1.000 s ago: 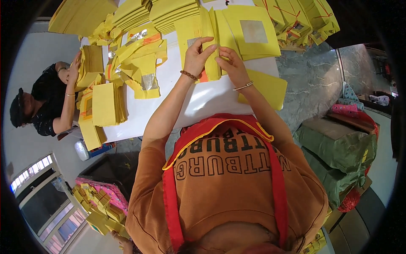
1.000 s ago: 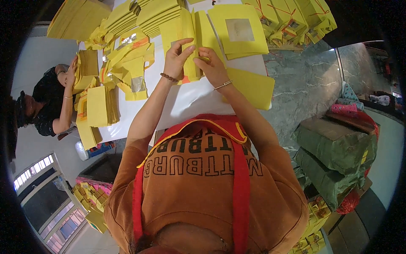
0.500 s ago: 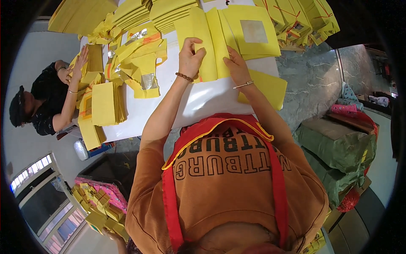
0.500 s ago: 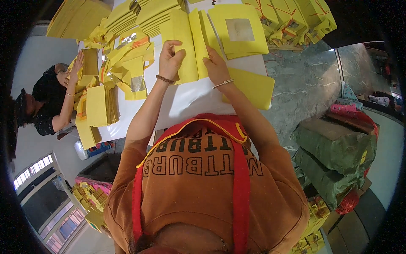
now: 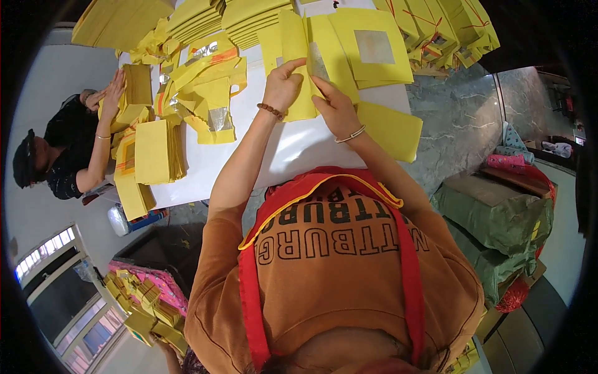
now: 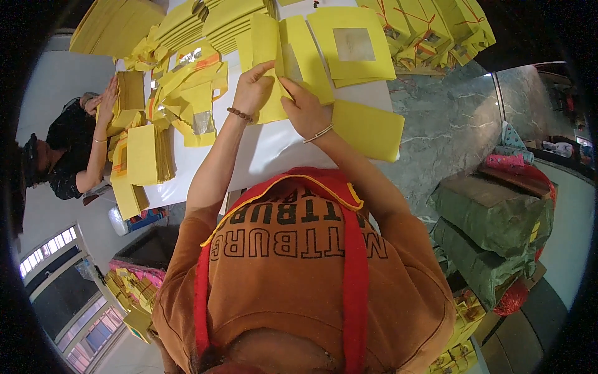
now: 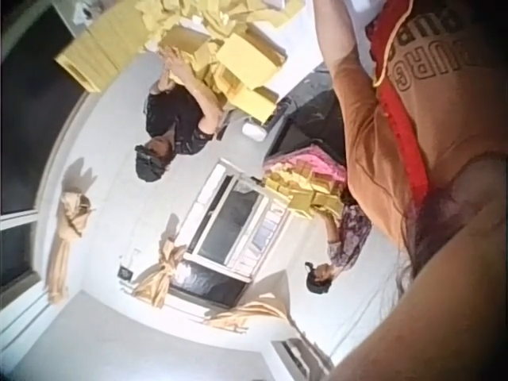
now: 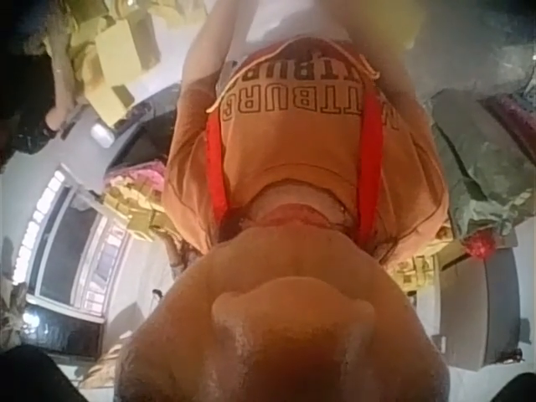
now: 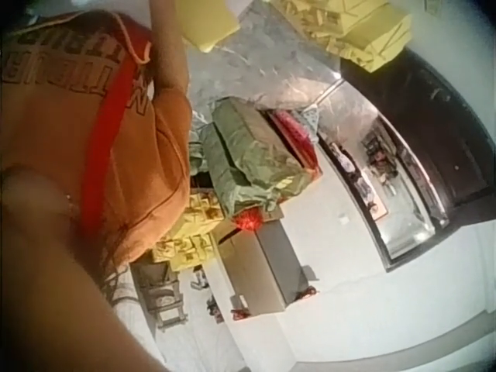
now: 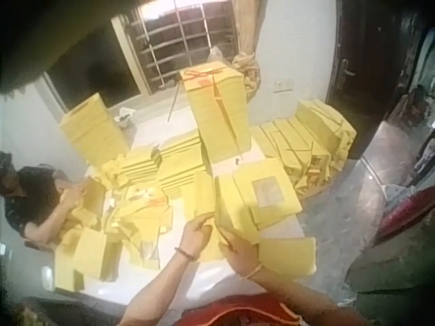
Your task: Folding and stacking sheets of yellow joss paper with foil centers.
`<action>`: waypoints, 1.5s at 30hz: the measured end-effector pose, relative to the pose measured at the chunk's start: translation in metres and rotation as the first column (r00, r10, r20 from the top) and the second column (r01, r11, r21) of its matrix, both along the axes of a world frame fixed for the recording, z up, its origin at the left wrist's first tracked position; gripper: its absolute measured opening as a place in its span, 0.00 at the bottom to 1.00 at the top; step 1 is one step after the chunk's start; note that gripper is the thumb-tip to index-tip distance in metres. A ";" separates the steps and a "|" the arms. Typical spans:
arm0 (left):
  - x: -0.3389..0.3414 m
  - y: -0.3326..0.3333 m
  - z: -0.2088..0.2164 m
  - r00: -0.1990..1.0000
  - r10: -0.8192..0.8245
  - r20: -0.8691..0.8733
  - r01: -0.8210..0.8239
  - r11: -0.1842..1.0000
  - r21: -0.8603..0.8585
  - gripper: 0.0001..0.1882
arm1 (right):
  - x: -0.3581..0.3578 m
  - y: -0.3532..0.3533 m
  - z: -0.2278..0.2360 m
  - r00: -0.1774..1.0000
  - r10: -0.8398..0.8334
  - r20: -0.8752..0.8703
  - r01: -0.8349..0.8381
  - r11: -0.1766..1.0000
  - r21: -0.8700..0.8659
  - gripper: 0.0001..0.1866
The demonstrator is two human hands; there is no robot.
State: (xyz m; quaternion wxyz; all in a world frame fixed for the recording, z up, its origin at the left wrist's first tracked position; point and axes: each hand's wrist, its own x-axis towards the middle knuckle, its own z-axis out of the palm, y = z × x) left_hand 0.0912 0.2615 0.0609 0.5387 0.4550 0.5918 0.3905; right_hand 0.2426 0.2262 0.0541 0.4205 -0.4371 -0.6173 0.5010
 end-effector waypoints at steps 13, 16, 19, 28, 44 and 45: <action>0.003 0.005 -0.005 0.949 0.278 -0.150 -0.120 0.757 0.642 0.18 | 0.043 0.011 -0.015 0.895 -0.279 0.347 0.111 0.894 0.434 0.20; -0.018 0.001 0.021 0.969 0.101 -0.227 0.015 0.888 0.460 0.20 | 0.061 0.015 -0.024 0.944 -0.214 0.252 0.172 0.969 0.178 0.19; -0.041 0.003 0.029 0.961 -0.131 -0.244 0.159 0.982 0.098 0.21 | 0.061 0.012 -0.022 0.949 -0.141 0.283 0.136 0.990 0.037 0.21; -0.017 0.001 0.026 0.927 -0.148 -0.346 0.205 0.969 0.136 0.21 | 0.051 0.004 -0.017 0.880 -0.242 0.408 0.104 0.938 0.332 0.21; 0.015 0.013 -0.001 0.962 -0.017 -0.273 0.049 0.993 0.109 0.20 | 0.016 -0.002 0.011 0.960 -0.096 0.264 0.022 0.963 0.269 0.14; 0.015 0.013 -0.004 0.962 -0.017 -0.273 0.048 0.993 0.109 0.20 | 0.015 -0.002 0.010 0.969 -0.084 0.231 0.033 0.976 0.214 0.13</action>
